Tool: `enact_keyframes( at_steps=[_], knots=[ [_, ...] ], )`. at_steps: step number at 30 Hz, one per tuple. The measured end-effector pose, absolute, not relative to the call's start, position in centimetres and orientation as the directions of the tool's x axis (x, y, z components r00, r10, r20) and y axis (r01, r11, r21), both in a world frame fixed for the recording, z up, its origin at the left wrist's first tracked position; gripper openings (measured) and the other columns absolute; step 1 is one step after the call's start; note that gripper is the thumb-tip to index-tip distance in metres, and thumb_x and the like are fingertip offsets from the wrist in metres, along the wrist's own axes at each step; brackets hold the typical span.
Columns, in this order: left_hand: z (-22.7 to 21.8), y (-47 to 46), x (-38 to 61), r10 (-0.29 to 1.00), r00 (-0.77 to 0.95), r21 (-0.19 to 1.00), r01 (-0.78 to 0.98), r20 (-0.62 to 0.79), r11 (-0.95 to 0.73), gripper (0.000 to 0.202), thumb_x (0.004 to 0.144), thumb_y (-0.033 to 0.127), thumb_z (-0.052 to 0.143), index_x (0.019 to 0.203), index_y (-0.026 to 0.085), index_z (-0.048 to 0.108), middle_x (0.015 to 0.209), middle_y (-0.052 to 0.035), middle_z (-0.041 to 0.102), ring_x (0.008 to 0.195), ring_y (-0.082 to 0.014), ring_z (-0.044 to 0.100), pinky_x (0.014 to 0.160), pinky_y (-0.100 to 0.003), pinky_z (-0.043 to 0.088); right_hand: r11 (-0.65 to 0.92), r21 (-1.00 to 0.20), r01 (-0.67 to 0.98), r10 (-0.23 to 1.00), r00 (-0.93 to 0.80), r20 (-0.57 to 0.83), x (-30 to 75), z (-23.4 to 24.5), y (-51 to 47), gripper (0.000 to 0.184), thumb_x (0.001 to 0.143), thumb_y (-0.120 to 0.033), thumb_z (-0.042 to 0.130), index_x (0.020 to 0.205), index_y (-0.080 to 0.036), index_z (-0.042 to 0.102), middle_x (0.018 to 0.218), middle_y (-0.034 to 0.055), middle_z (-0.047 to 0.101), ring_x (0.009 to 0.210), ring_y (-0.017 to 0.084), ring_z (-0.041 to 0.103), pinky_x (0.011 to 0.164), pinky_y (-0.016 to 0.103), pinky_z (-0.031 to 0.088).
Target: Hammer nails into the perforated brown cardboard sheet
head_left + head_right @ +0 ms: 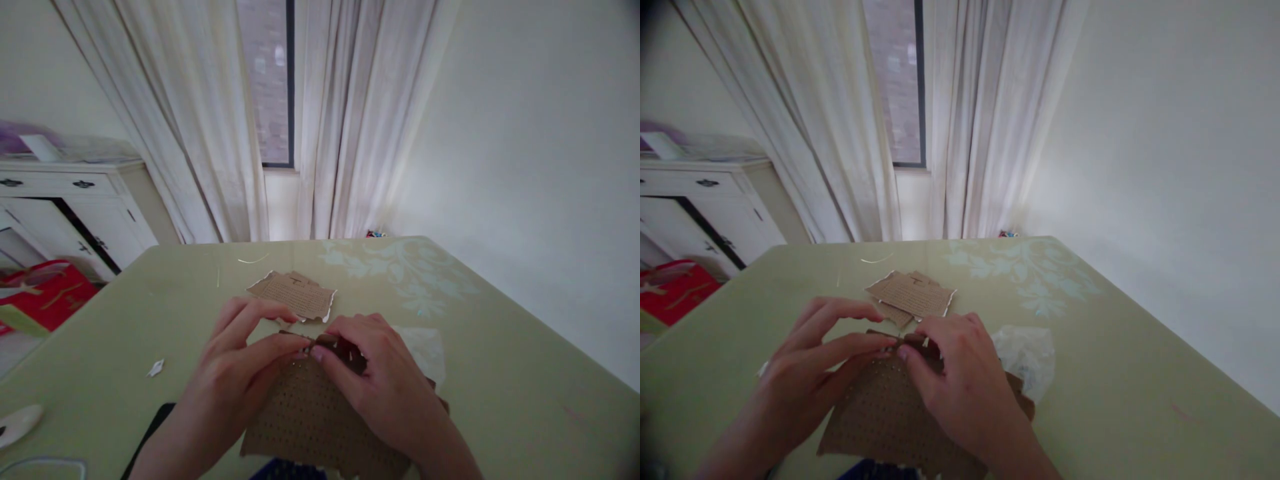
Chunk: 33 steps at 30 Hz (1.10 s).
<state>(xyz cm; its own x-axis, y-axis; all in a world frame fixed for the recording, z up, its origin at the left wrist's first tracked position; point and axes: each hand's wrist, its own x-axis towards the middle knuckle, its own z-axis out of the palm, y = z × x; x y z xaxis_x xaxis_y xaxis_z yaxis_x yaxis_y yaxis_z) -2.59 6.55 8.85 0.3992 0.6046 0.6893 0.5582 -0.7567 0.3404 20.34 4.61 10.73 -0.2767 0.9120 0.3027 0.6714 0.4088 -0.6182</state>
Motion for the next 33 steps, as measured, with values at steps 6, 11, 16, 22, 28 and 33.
enact_keyframes(
  at_steps=[6,11,16,22,28,33],
  knots=[
    [9.8,4.2,-1.5,0.468,0.429,0.281,0.43,0.773,-0.858,0.025,0.103,0.014,0.064,0.115,0.033,0.075,0.107,-0.0025,0.077,0.107,-0.0243,0.066,0.094,-0.039,0.056,0.357,-0.533,0.768,0.929,-0.232,0.288,20.2,9.8,5.4,0.009,0.098,-0.03,0.077,0.09,-0.026,0.074,0.086,-0.0002,0.078,0.083,0.025,0.068,0.084,0.041,0.044],
    [9.8,5.9,-3.8,0.661,0.314,0.421,0.571,0.681,-0.705,0.012,0.105,0.031,0.062,0.107,0.033,0.073,0.094,0.0003,0.082,0.085,-0.0222,0.076,0.077,-0.033,0.059,0.297,-0.532,0.793,0.944,-0.161,0.287,20.8,9.6,6.6,0.01,0.1,-0.034,0.074,0.095,-0.027,0.077,0.088,0.0016,0.079,0.084,0.026,0.069,0.082,0.04,0.044],
    [3.9,13.3,-8.9,0.993,0.094,0.23,0.97,-0.064,-0.077,0.02,0.104,0.032,0.055,0.104,0.025,0.074,0.104,-0.0065,0.083,0.1,-0.0275,0.077,0.082,-0.035,0.053,0.293,-0.594,0.749,0.943,-0.124,0.308,22.0,10.3,6.5,0.017,0.101,-0.035,0.069,0.088,-0.027,0.075,0.08,0.0002,0.076,0.078,0.024,0.067,0.076,0.038,0.045],
    [-2.7,16.5,-9.7,0.962,0.01,0.125,0.992,-0.273,0.025,0.005,0.096,0.022,0.07,0.097,0.019,0.075,0.107,-0.01,0.079,0.103,-0.027,0.075,0.087,-0.038,0.055,0.284,-0.702,0.653,0.957,-0.148,0.25,22.4,10.5,6.1,0.017,0.102,-0.039,0.067,0.091,-0.028,0.074,0.084,0.0008,0.074,0.083,0.024,0.066,0.07,0.035,0.047],
    [-4.1,16.7,-9.7,0.934,0.044,0.123,0.992,-0.355,0.0,0.024,0.103,0.036,0.072,0.116,0.016,0.072,0.118,-0.007,0.075,0.106,-0.0238,0.073,0.095,-0.046,0.061,0.296,-0.739,0.605,0.955,-0.176,0.238,22.3,10.6,5.7,0.016,0.101,-0.037,0.065,0.093,-0.027,0.074,0.085,0.0014,0.072,0.084,0.024,0.065,0.068,0.033,0.049],
    [-3.1,16.7,-9.6,0.954,0.041,0.167,0.986,-0.297,0.01,0.003,0.094,0.017,0.076,0.096,0.015,0.075,0.102,-0.0079,0.078,0.099,-0.0262,0.075,0.09,-0.043,0.06,0.281,-0.764,0.58,0.96,-0.167,0.227,22.3,10.6,5.6,0.016,0.101,-0.038,0.065,0.093,-0.027,0.073,0.086,0.0024,0.071,0.085,0.024,0.065,0.066,0.032,0.049]
  ],
)
